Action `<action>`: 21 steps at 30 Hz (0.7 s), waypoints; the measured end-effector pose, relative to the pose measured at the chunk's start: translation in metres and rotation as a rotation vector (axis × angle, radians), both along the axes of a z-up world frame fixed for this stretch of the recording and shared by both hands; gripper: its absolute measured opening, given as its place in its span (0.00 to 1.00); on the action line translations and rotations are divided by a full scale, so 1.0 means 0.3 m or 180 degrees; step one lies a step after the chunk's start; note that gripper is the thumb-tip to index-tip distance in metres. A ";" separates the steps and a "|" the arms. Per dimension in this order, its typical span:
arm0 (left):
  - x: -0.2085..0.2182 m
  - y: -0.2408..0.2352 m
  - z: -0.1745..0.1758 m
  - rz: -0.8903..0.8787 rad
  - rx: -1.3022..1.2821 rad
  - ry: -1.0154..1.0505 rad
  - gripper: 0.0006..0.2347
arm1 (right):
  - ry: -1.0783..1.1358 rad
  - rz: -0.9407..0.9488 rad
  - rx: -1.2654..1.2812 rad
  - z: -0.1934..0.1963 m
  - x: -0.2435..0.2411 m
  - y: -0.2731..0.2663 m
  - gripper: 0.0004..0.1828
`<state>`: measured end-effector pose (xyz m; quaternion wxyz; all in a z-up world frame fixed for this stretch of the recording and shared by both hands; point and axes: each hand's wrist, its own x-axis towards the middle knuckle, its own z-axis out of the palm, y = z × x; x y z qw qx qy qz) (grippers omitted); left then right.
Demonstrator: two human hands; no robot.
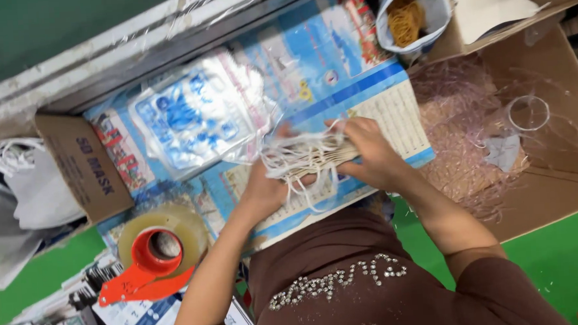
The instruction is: Packing face masks into plastic bags at a production line conveyor belt.
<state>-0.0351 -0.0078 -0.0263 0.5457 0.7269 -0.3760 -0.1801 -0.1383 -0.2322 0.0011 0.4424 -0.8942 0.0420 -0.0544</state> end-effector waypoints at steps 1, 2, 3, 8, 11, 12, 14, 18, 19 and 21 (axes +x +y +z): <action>-0.018 0.018 -0.118 -0.0353 0.0221 -0.0134 0.20 | -0.0234 0.0240 -0.0501 -0.015 0.018 0.019 0.34; -0.041 0.024 -0.125 -0.0332 0.0236 -0.0127 0.20 | -0.0231 0.0261 -0.0485 -0.019 0.019 0.035 0.34; -0.064 0.027 -0.129 -0.0070 0.0236 -0.0096 0.20 | 0.0058 0.0224 -0.0191 -0.021 0.019 0.049 0.33; -0.096 0.075 -0.093 0.0041 0.0351 -0.0166 0.15 | 0.0519 0.0357 0.0223 -0.075 -0.039 0.021 0.30; -0.092 0.063 -0.065 -0.0033 0.0178 -0.0166 0.18 | -0.0322 0.0710 -0.0457 -0.115 -0.017 0.050 0.29; -0.086 0.041 -0.036 -0.0001 0.0110 -0.0556 0.21 | -0.0438 0.0700 -0.0360 -0.132 -0.013 0.064 0.29; -0.103 0.029 -0.057 0.0023 0.0033 -0.0966 0.25 | -0.0573 0.0685 -0.0275 -0.139 -0.003 0.080 0.30; -0.161 0.075 -0.156 0.0081 0.0058 -0.1093 0.22 | -0.0415 0.0706 0.0049 -0.124 -0.044 0.092 0.30; -0.159 0.089 -0.156 -0.0165 0.0128 -0.1063 0.22 | -0.0394 0.0767 0.0062 -0.126 -0.064 0.097 0.30; -0.108 0.055 -0.068 -0.0080 -0.0068 -0.1323 0.23 | -0.0630 0.0817 -0.0178 -0.132 -0.013 0.087 0.32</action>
